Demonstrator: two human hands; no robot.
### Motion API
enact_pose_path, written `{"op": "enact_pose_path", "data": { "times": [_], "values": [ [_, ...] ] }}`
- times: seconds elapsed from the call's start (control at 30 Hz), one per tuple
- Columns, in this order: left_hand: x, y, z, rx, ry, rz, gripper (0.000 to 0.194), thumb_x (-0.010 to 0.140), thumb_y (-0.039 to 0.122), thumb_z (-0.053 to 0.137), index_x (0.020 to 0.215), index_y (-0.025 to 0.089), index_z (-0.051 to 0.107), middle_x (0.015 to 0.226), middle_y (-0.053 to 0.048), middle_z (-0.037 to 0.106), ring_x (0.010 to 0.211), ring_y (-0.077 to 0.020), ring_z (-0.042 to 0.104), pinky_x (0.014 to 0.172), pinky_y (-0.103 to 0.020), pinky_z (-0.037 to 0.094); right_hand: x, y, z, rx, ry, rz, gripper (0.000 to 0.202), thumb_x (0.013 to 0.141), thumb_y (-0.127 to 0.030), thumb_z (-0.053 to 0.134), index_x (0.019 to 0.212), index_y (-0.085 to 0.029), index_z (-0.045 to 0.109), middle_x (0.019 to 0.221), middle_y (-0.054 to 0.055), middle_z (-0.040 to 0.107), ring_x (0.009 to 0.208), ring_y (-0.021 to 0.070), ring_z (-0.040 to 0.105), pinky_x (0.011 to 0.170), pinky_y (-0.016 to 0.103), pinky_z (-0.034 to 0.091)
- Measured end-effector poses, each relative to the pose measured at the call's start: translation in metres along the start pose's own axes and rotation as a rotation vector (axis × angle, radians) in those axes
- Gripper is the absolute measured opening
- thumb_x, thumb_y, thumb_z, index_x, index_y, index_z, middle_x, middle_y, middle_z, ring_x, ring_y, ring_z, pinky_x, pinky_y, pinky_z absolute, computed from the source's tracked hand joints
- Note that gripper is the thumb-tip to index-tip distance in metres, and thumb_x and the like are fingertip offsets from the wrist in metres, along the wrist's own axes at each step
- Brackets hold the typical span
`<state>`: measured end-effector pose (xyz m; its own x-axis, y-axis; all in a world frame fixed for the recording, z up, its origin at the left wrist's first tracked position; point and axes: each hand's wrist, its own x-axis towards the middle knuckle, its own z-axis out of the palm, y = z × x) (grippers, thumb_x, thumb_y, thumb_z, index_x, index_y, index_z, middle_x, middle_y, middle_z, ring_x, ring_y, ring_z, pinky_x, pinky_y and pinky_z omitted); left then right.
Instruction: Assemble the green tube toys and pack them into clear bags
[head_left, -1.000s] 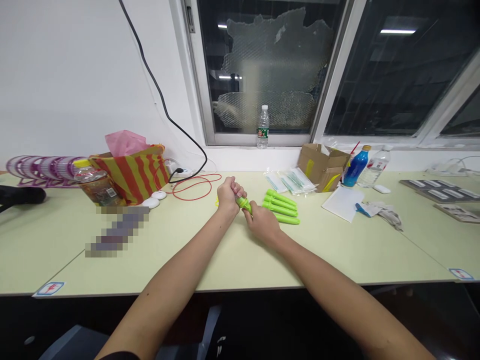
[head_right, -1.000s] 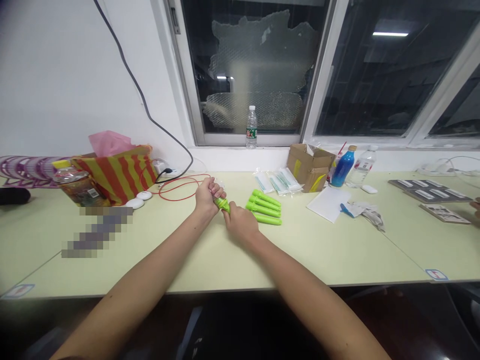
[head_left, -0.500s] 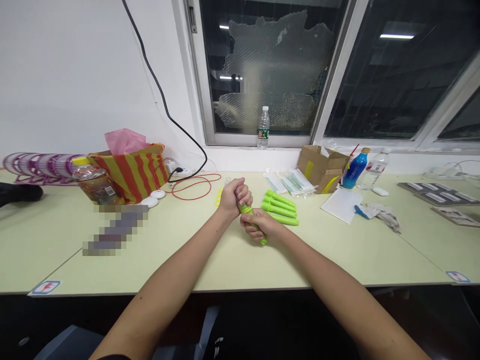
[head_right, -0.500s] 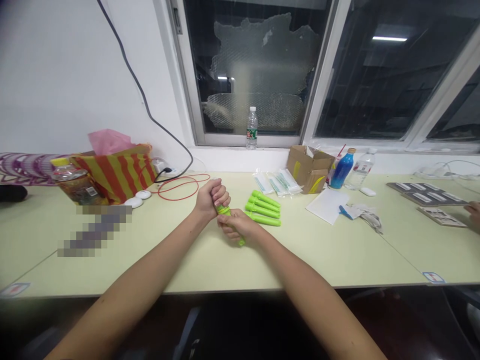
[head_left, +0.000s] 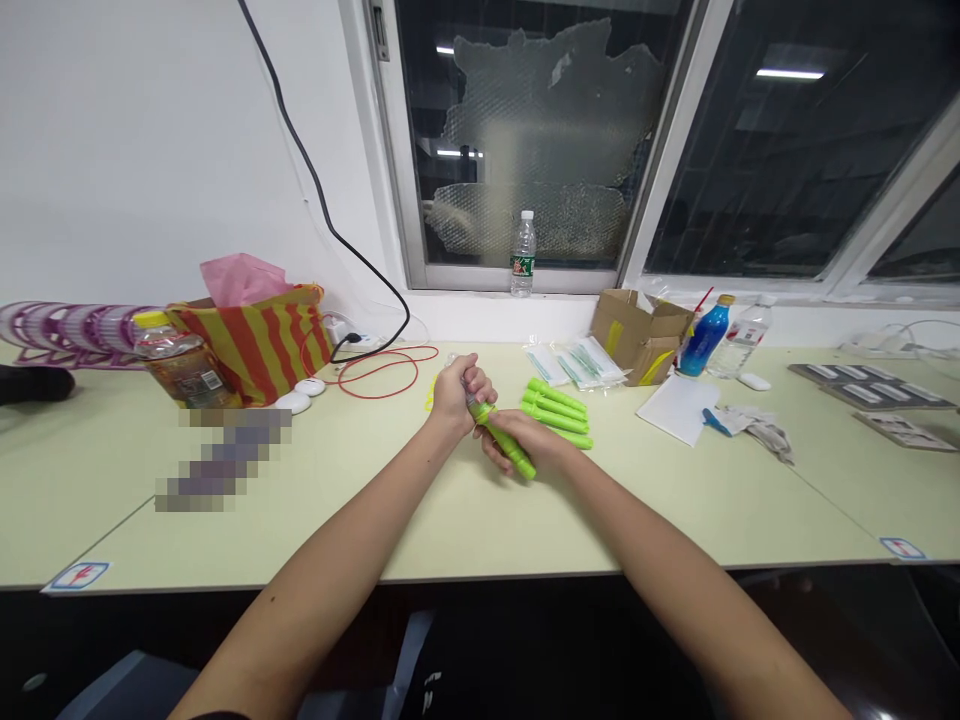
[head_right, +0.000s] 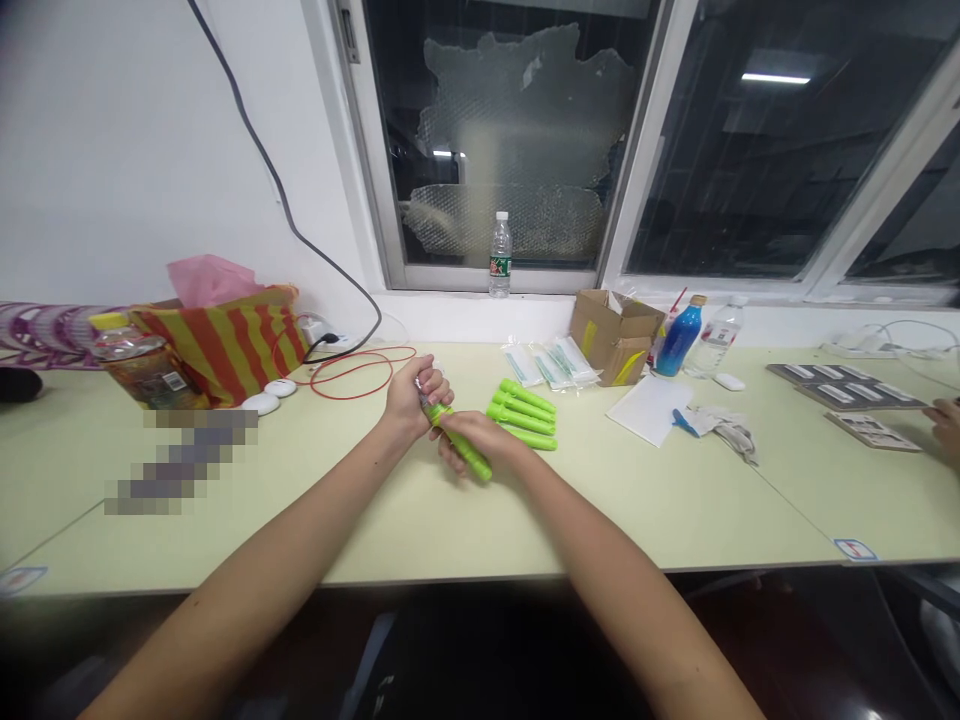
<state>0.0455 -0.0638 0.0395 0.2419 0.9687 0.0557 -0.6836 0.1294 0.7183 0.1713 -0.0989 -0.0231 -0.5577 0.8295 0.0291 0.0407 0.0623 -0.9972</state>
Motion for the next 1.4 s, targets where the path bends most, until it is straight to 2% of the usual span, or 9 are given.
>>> {"op": "enact_pose_path", "data": {
  "times": [0.1,0.2,0.33,0.53,0.67,0.77,1.03,1.23,1.4],
  "values": [
    [-0.007,0.003,0.003,-0.043,-0.140,-0.071,0.047,0.081,0.027,0.057,0.051,0.022,0.022,0.039,0.007,0.025,0.030,-0.0073,0.030,0.040,-0.026,0.034,-0.002,0.003,-0.011,0.305,-0.245,0.005,0.057,0.091,-0.070,0.033,0.102,-0.017,0.051,0.060,-0.003,0.056,0.035,0.0099,0.038,0.035,0.024,0.037],
    [-0.011,0.002,0.005,-0.018,-0.186,-0.034,0.047,0.080,0.027,0.058,0.050,0.021,0.023,0.039,0.006,0.026,0.030,-0.0076,0.031,0.040,-0.026,0.035,-0.004,0.005,-0.015,0.290,-0.253,-0.032,0.052,0.089,-0.067,0.047,0.095,-0.015,0.052,0.057,-0.004,0.054,0.033,0.0095,0.040,0.032,0.023,0.035],
    [-0.008,0.000,0.002,0.025,-0.129,0.075,0.044,0.078,0.027,0.058,0.050,0.021,0.025,0.039,0.006,0.026,0.030,-0.0079,0.032,0.041,-0.027,0.037,-0.005,0.000,-0.010,0.048,-0.046,-0.138,0.047,0.087,-0.064,0.054,0.082,-0.018,0.049,0.059,-0.003,0.054,0.037,0.0088,0.043,0.037,0.022,0.034],
    [0.007,-0.008,-0.007,-0.005,0.158,0.171,0.037,0.077,0.027,0.059,0.055,0.021,0.029,0.042,0.007,0.031,0.034,-0.0079,0.037,0.043,-0.026,0.038,0.000,-0.003,0.009,-0.796,0.553,-0.179,0.033,0.089,-0.051,0.059,0.084,-0.021,0.048,0.074,0.008,0.065,0.065,0.0196,0.060,0.058,0.026,0.036],
    [0.014,-0.010,-0.011,-0.016,0.291,0.193,0.033,0.076,0.027,0.058,0.057,0.021,0.032,0.044,0.008,0.034,0.037,-0.0074,0.040,0.044,-0.024,0.039,0.006,0.002,0.018,-1.010,0.659,-0.144,0.018,0.090,-0.037,0.057,0.089,-0.020,0.050,0.089,0.016,0.068,0.085,0.0261,0.063,0.063,0.027,0.035],
    [0.015,-0.008,-0.013,-0.006,0.289,0.178,0.032,0.076,0.027,0.059,0.058,0.021,0.033,0.044,0.008,0.035,0.036,-0.0073,0.039,0.045,-0.024,0.039,0.010,0.002,0.017,-0.773,0.603,-0.142,0.024,0.085,-0.038,0.063,0.087,-0.021,0.047,0.084,0.011,0.067,0.076,0.0229,0.064,0.059,0.026,0.038],
    [0.005,-0.002,-0.007,-0.018,-0.043,0.003,0.040,0.079,0.029,0.060,0.054,0.021,0.029,0.041,0.006,0.032,0.033,-0.0081,0.036,0.044,-0.026,0.037,0.005,0.004,-0.012,0.367,-0.146,0.050,0.043,0.093,-0.059,0.041,0.097,-0.017,0.050,0.069,0.005,0.065,0.048,0.0174,0.058,0.046,0.030,0.047],
    [0.004,-0.006,-0.004,0.083,-0.017,0.209,0.028,0.077,0.033,0.063,0.061,0.019,0.045,0.050,0.003,0.046,0.047,-0.0116,0.052,0.057,-0.028,0.045,0.005,0.011,-0.017,0.292,0.064,-0.114,0.043,0.074,-0.041,0.077,0.092,-0.021,0.043,0.073,-0.001,0.066,0.051,0.0158,0.063,0.047,0.027,0.048],
    [0.001,0.005,-0.008,0.213,-0.254,0.170,0.024,0.062,0.014,0.065,0.085,0.015,0.058,0.081,-0.004,0.068,0.082,-0.0193,0.067,0.083,-0.035,0.048,0.006,0.006,-0.017,0.188,0.282,-0.231,0.044,0.071,-0.037,0.079,0.095,-0.023,0.045,0.065,-0.006,0.061,0.044,0.0101,0.051,0.043,0.022,0.037]
  ]
}}
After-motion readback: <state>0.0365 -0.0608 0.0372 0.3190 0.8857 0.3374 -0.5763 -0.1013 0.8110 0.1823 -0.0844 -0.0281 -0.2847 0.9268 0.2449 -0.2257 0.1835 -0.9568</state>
